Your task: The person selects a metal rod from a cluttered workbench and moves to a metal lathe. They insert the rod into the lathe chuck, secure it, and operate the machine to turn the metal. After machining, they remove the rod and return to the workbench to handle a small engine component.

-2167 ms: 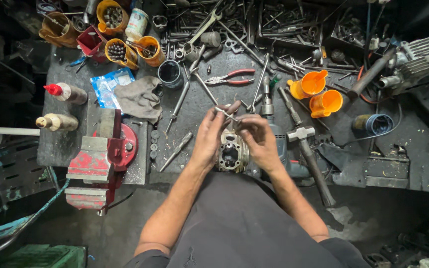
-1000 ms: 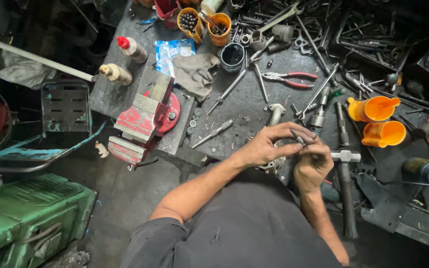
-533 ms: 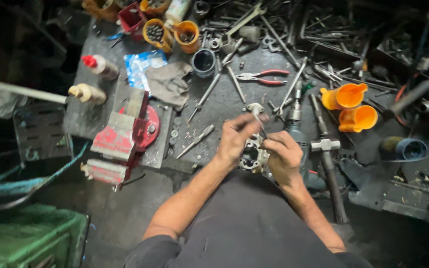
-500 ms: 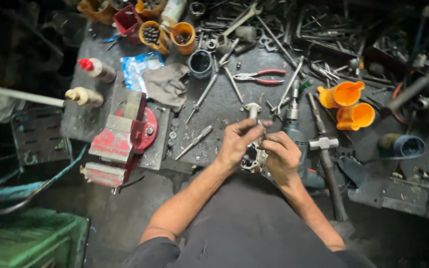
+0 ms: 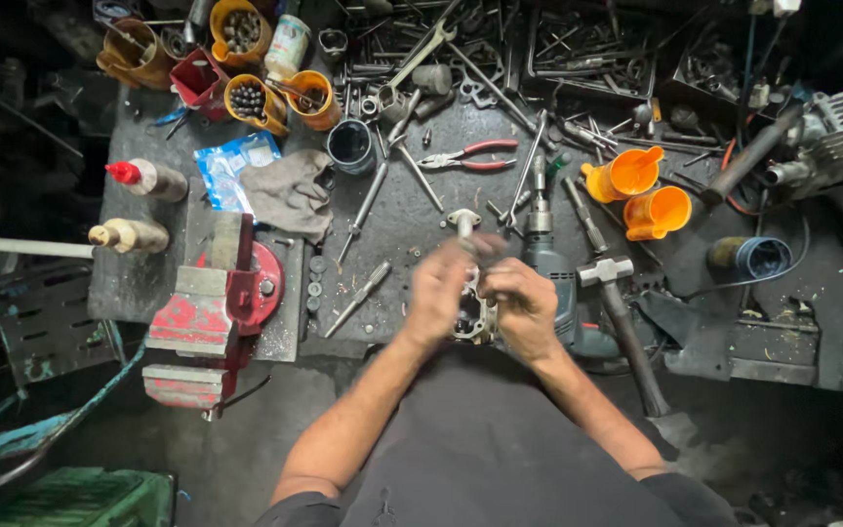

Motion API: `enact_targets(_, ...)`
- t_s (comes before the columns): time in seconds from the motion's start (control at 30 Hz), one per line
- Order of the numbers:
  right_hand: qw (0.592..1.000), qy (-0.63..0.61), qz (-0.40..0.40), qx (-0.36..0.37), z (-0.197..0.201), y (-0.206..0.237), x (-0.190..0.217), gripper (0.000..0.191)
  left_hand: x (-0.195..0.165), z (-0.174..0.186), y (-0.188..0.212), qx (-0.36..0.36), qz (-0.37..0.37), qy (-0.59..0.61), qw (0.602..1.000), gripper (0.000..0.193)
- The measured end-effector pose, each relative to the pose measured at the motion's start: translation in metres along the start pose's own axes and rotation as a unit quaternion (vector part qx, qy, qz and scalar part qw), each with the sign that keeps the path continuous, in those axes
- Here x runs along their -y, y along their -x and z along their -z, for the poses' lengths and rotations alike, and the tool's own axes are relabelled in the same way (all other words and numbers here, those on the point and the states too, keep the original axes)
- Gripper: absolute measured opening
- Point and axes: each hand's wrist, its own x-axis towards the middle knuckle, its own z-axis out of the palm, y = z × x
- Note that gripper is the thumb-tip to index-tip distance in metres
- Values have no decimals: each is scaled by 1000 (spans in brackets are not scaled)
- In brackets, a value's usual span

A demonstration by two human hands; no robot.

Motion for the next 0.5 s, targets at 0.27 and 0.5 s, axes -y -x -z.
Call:
enact_targets(0.27, 999, 3, -49, -21, -6, 4, 1, 30, 5, 1, 4, -4, -27, -47, 999, 29)
enact_targets(0.5, 998, 4, -54, -5, -9, 8, -5, 34, 11, 8, 4, 25, -18, -21, 999, 28)
